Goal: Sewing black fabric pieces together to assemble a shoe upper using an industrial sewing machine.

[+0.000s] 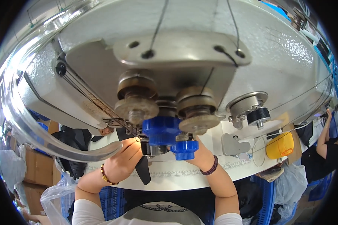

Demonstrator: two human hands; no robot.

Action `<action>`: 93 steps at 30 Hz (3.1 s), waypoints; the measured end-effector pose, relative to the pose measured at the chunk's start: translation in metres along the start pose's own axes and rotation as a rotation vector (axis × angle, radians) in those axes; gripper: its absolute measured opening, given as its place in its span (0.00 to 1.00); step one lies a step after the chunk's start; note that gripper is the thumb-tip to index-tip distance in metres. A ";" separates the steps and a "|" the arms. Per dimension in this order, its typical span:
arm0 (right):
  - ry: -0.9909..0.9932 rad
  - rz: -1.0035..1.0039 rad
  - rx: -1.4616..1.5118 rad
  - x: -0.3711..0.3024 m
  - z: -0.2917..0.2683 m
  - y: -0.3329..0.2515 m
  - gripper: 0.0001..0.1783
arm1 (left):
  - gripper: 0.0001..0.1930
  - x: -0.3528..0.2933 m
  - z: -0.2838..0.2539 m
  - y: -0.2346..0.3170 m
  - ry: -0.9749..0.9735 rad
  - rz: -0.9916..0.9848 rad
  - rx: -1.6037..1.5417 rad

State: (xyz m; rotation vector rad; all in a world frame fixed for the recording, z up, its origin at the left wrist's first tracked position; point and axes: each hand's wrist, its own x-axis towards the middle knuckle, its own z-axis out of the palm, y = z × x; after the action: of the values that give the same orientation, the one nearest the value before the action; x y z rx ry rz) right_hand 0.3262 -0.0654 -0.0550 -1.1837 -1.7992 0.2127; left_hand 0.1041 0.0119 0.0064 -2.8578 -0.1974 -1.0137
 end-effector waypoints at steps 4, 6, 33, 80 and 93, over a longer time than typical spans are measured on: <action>-0.002 -0.021 -0.014 0.003 -0.003 0.000 0.14 | 0.16 -0.002 -0.006 0.000 -0.087 -0.050 -0.138; -0.007 -0.037 -0.021 0.005 -0.004 0.000 0.14 | 0.17 -0.001 -0.006 -0.002 -0.083 -0.027 -0.071; 0.277 0.016 -0.461 0.009 0.039 -0.054 0.19 | 0.29 0.001 0.000 -0.077 -0.102 0.111 -0.246; 0.104 -0.240 -0.307 0.015 0.003 -0.017 0.12 | 0.19 0.010 0.028 0.018 0.272 -0.136 0.107; 0.086 0.041 -0.393 -0.006 0.031 -0.023 0.13 | 0.13 -0.008 0.016 -0.009 0.048 -0.079 0.017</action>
State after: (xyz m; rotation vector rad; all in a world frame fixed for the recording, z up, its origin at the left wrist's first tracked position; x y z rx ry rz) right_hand 0.2885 -0.0720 -0.0622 -1.4794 -1.7899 -0.1757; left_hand 0.1065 0.0224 -0.0101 -2.8271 -0.3153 -1.0875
